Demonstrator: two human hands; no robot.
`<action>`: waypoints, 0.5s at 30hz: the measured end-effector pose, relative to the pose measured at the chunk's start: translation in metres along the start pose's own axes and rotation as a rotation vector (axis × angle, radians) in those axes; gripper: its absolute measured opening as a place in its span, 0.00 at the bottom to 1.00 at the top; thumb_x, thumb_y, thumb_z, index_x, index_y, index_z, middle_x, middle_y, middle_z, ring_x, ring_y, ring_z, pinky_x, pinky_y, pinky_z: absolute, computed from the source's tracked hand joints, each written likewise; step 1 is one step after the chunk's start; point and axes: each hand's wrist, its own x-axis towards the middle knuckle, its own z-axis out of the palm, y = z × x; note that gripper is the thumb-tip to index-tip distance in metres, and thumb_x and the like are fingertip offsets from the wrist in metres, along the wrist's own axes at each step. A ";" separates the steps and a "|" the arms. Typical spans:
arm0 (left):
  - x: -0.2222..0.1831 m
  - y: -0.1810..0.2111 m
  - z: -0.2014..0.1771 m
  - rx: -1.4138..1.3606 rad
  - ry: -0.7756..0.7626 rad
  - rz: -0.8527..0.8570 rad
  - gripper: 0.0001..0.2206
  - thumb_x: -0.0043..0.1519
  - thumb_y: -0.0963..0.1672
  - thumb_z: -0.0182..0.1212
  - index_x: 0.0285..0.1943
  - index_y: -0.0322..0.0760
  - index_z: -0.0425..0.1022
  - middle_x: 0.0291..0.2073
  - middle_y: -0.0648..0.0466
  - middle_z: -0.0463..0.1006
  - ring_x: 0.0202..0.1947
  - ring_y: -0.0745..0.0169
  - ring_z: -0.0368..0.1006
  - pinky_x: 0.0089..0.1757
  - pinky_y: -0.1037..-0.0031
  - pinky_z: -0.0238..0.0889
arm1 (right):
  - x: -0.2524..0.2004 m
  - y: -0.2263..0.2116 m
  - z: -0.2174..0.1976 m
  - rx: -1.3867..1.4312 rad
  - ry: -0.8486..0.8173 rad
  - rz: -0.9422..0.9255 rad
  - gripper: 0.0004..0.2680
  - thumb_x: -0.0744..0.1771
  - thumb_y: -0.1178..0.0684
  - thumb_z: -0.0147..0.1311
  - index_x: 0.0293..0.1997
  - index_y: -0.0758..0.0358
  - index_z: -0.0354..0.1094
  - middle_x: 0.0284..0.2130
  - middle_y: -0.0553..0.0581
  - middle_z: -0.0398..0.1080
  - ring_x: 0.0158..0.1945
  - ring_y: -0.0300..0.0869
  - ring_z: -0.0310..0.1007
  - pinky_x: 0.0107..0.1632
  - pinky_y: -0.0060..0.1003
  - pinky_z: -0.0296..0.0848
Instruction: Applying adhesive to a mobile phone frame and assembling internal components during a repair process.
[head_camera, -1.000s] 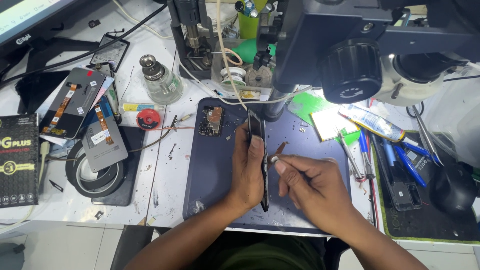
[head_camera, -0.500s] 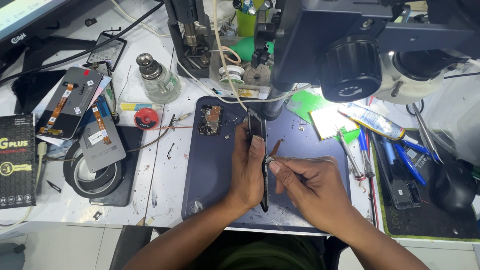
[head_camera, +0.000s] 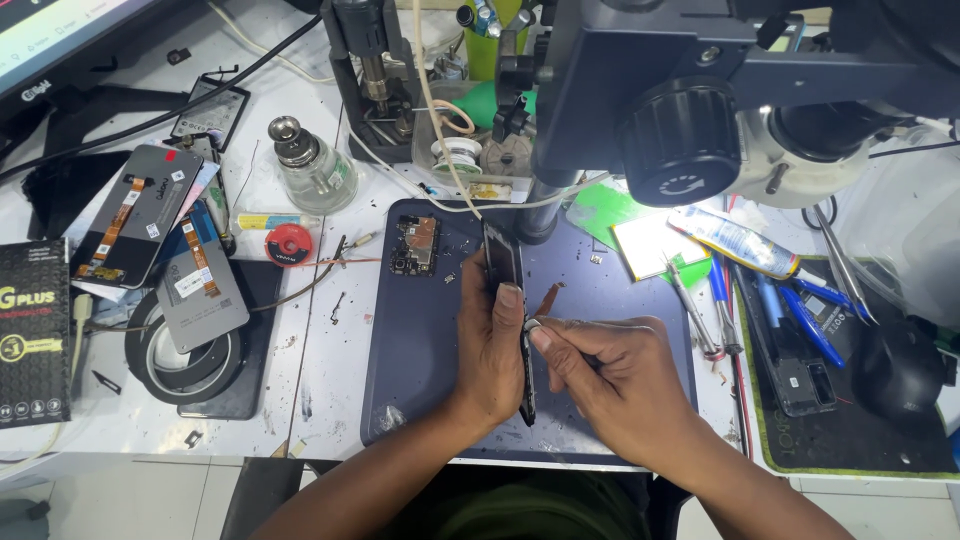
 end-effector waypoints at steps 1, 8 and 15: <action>0.000 -0.002 0.001 0.000 -0.003 0.000 0.30 0.65 0.59 0.44 0.67 0.38 0.61 0.47 0.54 0.73 0.46 0.66 0.68 0.49 0.69 0.70 | 0.000 0.000 0.000 -0.001 0.003 0.001 0.15 0.69 0.50 0.50 0.20 0.60 0.73 0.11 0.46 0.68 0.14 0.30 0.59 0.21 0.29 0.59; 0.000 -0.003 -0.002 0.106 0.001 0.039 0.28 0.66 0.59 0.41 0.63 0.38 0.63 0.40 0.58 0.69 0.40 0.69 0.64 0.45 0.72 0.62 | 0.000 -0.002 -0.001 -0.008 0.007 -0.033 0.15 0.70 0.49 0.49 0.21 0.59 0.73 0.10 0.46 0.68 0.12 0.31 0.62 0.20 0.29 0.61; -0.001 -0.010 0.001 -0.163 -0.072 -0.026 0.25 0.66 0.58 0.48 0.60 0.40 0.62 0.36 0.57 0.65 0.38 0.71 0.64 0.50 0.64 0.76 | -0.002 -0.002 -0.004 -0.003 -0.019 0.029 0.16 0.70 0.49 0.49 0.20 0.59 0.72 0.06 0.48 0.66 0.08 0.32 0.63 0.19 0.28 0.64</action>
